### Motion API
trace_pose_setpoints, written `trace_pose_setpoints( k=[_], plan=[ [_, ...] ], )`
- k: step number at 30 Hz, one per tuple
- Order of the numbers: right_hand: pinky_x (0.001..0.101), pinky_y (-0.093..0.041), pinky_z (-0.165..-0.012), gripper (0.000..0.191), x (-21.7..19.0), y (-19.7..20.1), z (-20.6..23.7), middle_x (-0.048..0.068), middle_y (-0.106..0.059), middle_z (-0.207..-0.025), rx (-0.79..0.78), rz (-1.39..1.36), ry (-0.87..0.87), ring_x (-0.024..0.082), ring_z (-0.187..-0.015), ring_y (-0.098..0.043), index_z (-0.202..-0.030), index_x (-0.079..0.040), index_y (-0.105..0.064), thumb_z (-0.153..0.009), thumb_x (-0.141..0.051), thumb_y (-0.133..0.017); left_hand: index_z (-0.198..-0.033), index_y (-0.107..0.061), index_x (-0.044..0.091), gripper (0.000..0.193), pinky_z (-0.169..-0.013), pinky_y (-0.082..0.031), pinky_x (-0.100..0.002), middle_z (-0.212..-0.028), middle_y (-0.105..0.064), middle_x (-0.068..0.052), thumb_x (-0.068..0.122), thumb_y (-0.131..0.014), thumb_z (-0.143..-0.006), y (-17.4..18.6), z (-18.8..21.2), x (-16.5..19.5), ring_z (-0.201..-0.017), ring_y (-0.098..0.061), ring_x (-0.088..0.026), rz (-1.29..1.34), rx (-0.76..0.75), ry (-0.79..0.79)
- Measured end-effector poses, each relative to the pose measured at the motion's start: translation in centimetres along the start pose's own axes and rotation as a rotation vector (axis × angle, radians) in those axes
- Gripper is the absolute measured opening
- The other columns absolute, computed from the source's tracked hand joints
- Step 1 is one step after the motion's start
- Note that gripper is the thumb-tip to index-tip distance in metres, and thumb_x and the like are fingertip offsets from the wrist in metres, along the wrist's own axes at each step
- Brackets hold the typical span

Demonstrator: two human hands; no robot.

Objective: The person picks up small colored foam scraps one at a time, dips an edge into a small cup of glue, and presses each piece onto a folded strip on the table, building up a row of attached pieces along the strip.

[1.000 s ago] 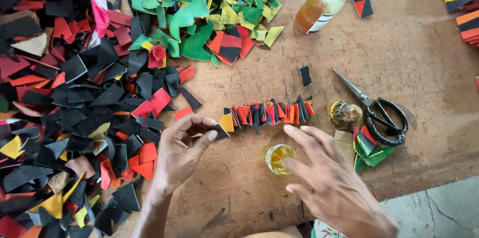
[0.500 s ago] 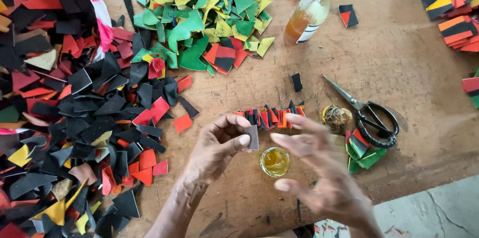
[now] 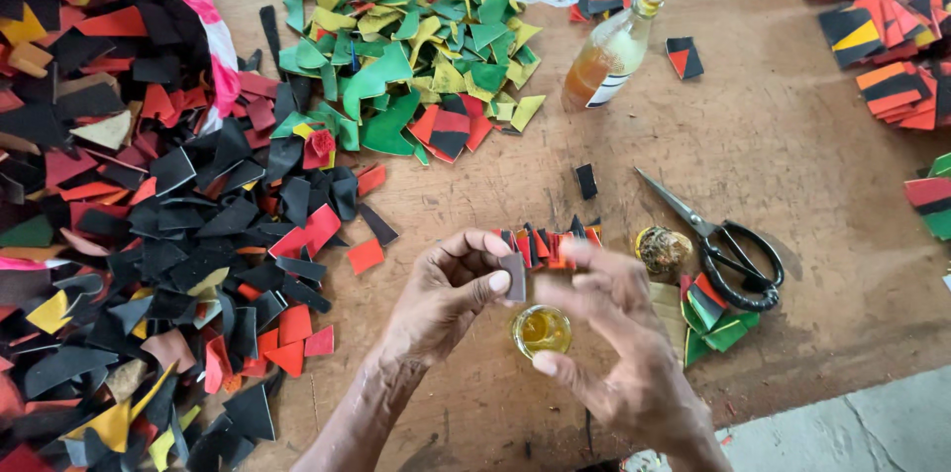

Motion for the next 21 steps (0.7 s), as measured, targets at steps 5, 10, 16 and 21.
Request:
trace_pose_setpoints(
  k=[5, 10, 16, 21],
  plan=[
    [0.0481, -0.038, -0.113, 0.073, 0.0, -0.8, -0.2, 0.025, -0.031, -0.162, -0.023, 0.037, 0.013, 0.036, -0.138, -0.039, -0.147, -0.014, -0.053, -0.082, -0.033, -0.080, -0.112, -0.066, 0.000, 0.027, -0.083, -0.060, -0.035, -0.102, -0.072, -0.007, 0.000, -0.077, -0.088, -0.6, -0.4, -0.4, -0.092, -0.070, -0.016, -0.051, 0.012, -0.006],
    [0.0446, -0.044, -0.116, 0.067, -0.9, -0.5, 1.6, 0.012, -0.042, -0.161, 0.026, 0.078, 0.049, 0.033, -0.144, -0.043, -0.144, -0.021, -0.058, -0.082, -0.028, -0.081, -0.113, -0.066, -0.001, 0.026, -0.081, -0.059, -0.034, -0.101, -0.073, -0.010, -0.001, -0.076, -0.090, 0.0, -0.9, 0.2, -0.090, -0.070, -0.017, -0.021, 0.064, -0.086],
    [0.0450, -0.044, -0.109, 0.069, 0.3, -0.6, 1.5, 0.022, -0.035, -0.160, 0.021, 0.062, -0.007, 0.037, -0.140, -0.039, -0.145, -0.017, -0.056, -0.081, -0.027, -0.080, -0.113, -0.066, 0.000, 0.026, -0.082, -0.060, -0.035, -0.099, -0.073, -0.009, 0.000, -0.076, -0.089, -0.7, -0.8, -0.6, -0.089, -0.070, -0.016, -0.088, 0.038, -0.048],
    [0.0451, -0.043, -0.110, 0.068, -0.8, -0.2, 1.1, 0.020, -0.035, -0.160, 0.038, 0.127, 0.016, 0.036, -0.141, -0.039, -0.144, -0.020, -0.057, -0.081, -0.026, -0.081, -0.113, -0.067, 0.000, 0.025, -0.082, -0.059, -0.033, -0.099, -0.073, -0.008, 0.000, -0.075, -0.089, -0.8, -0.8, -0.1, -0.090, -0.071, -0.016, -0.143, 0.066, -0.077]
  ],
)
Point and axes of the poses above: each hand's wrist, its own z-axis away from the middle knuckle, its own y-axis out of the back of the hand, x = y × z, the point moved 7 cm from there along -z, towards the middle knuckle
